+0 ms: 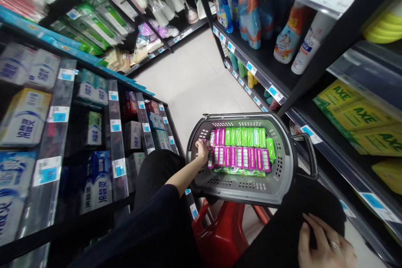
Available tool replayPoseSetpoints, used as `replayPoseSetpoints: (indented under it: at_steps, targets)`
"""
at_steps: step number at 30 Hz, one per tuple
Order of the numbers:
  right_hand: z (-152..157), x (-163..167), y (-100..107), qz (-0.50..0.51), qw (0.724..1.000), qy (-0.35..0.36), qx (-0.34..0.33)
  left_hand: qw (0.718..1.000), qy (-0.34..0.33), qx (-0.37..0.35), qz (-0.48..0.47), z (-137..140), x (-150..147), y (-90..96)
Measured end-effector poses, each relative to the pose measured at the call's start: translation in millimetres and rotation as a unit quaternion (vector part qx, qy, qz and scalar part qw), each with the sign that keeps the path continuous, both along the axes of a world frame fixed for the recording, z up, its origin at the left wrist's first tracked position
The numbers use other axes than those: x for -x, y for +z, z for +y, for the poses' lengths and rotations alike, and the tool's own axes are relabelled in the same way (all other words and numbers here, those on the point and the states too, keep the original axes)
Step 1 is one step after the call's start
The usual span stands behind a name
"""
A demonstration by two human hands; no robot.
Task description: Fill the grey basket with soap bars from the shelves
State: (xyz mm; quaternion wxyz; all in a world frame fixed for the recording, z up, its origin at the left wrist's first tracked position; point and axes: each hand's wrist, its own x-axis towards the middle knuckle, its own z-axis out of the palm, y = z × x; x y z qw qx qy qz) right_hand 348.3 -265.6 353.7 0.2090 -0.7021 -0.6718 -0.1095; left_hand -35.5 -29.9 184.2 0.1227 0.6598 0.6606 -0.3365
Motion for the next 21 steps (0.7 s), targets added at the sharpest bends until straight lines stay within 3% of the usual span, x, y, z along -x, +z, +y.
replayPoseSetpoints:
  at_steps: [5, 8, 21]
  targets:
    - [0, 4, -2, 0.022, 0.999, -0.039, 0.028, 0.993, -0.116, 0.027, 0.005, 3, 21, 8.8]
    - [1, 5, -4, 0.025, 0.997, -0.058, 0.035, 0.988, -0.139, 0.059, -0.006, 2, 31, 8.3]
    - [-5, -4, -6, -0.008, 0.999, -0.031, 0.011, 0.996, -0.024, 0.012, -0.081, -4, 26, -37.8]
